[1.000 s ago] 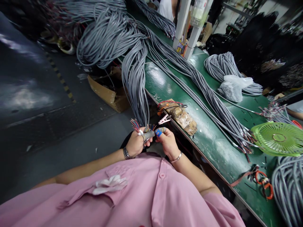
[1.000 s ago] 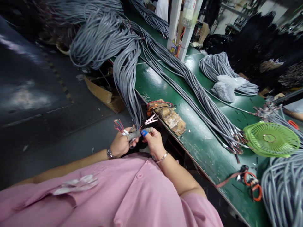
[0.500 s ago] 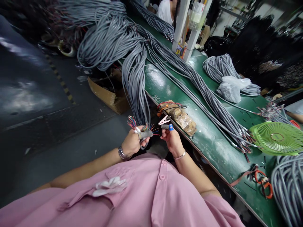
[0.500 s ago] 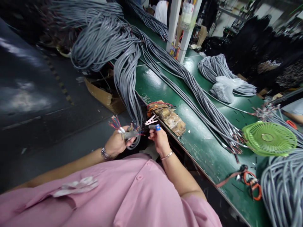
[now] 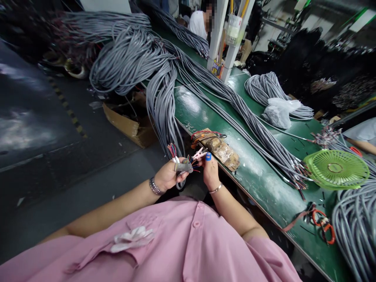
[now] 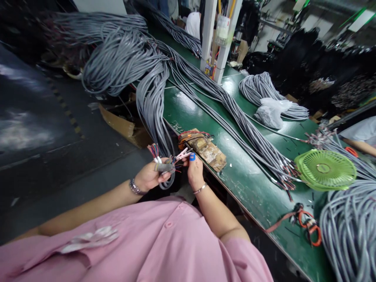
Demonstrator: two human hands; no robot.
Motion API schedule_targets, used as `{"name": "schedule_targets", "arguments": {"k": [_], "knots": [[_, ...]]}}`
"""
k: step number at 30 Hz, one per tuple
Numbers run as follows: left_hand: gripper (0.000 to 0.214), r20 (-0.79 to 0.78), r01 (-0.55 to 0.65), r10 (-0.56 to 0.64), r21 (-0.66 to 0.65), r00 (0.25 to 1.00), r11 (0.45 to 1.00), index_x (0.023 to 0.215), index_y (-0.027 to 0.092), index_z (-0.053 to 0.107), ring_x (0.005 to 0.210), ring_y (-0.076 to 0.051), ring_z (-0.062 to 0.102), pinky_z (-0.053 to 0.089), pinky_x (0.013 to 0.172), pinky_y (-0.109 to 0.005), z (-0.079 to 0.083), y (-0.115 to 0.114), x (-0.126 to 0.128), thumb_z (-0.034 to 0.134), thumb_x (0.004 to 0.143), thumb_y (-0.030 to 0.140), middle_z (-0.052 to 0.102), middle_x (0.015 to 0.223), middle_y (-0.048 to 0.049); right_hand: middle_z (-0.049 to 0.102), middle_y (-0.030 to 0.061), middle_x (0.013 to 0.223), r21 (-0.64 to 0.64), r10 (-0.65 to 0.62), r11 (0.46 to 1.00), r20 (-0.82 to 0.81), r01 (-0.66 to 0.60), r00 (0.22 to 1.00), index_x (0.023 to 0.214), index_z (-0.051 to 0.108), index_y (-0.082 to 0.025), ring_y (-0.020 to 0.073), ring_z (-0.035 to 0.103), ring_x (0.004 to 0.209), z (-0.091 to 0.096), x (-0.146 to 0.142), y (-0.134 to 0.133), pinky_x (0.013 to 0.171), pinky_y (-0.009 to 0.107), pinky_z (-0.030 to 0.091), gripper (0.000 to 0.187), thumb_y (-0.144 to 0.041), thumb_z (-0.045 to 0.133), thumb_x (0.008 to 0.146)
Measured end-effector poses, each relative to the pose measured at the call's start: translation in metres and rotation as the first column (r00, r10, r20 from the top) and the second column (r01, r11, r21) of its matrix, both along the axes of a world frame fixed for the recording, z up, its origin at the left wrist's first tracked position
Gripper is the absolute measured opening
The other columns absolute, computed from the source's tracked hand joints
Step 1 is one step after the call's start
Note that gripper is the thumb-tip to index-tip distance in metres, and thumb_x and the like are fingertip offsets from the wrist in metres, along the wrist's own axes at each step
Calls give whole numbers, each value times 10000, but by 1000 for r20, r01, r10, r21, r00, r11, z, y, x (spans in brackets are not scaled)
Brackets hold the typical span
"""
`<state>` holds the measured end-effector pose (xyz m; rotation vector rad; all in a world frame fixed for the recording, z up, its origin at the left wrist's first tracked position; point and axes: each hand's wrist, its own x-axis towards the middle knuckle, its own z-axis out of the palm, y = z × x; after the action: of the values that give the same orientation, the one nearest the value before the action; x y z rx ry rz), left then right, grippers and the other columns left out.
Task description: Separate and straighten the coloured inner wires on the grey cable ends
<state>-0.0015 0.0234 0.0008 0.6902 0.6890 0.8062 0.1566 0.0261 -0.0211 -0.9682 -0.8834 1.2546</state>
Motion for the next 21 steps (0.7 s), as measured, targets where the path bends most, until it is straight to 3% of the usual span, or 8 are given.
{"name": "schedule_targets", "arguments": {"k": [2, 5, 8, 14, 21], "knots": [[146, 18, -4, 5, -13, 1000, 1000, 641, 107, 633, 274, -55, 379, 261, 295, -166, -2, 1, 0, 692, 627, 240, 541, 400, -1, 593, 6, 699, -23, 57, 998, -76, -59, 996, 807, 668, -172, 92, 482, 597, 0, -1, 1, 587, 212, 436, 475, -615, 501, 843], [127, 35, -6, 8, -35, 999, 999, 638, 114, 621, 274, -58, 384, 271, 300, -170, -6, 3, 0, 685, 634, 224, 552, 409, -3, 592, 2, 740, -89, 190, 969, -324, -229, 927, 906, 670, -181, 89, 484, 600, 2, -3, 5, 590, 217, 460, 483, -636, 535, 813], [122, 37, -8, 10, -47, 999, 999, 641, 116, 616, 275, -63, 394, 270, 301, -172, -9, 3, 0, 680, 641, 220, 559, 413, -8, 583, -10, 744, -123, 182, 957, -454, -264, 872, 912, 667, -187, 81, 489, 608, 5, -4, 8, 635, 219, 484, 414, -581, 604, 801], [139, -1, -3, 3, -72, 1000, 997, 644, 114, 615, 270, -64, 386, 257, 297, -174, -10, 2, 2, 688, 628, 232, 551, 407, -4, 558, -26, 678, -165, 120, 962, -464, -219, 878, 824, 643, -192, 82, 492, 600, 6, -6, 10, 650, 212, 490, 313, -504, 629, 818], [179, -61, -32, 30, -32, 998, 999, 617, 125, 594, 276, -54, 374, 251, 297, -169, -4, -3, 2, 714, 616, 259, 542, 404, 8, 640, 7, 774, -186, 157, 942, -490, -278, 858, 872, 645, -201, 111, 569, 664, 7, -4, 7, 644, 238, 495, 422, -611, 585, 798]]}}
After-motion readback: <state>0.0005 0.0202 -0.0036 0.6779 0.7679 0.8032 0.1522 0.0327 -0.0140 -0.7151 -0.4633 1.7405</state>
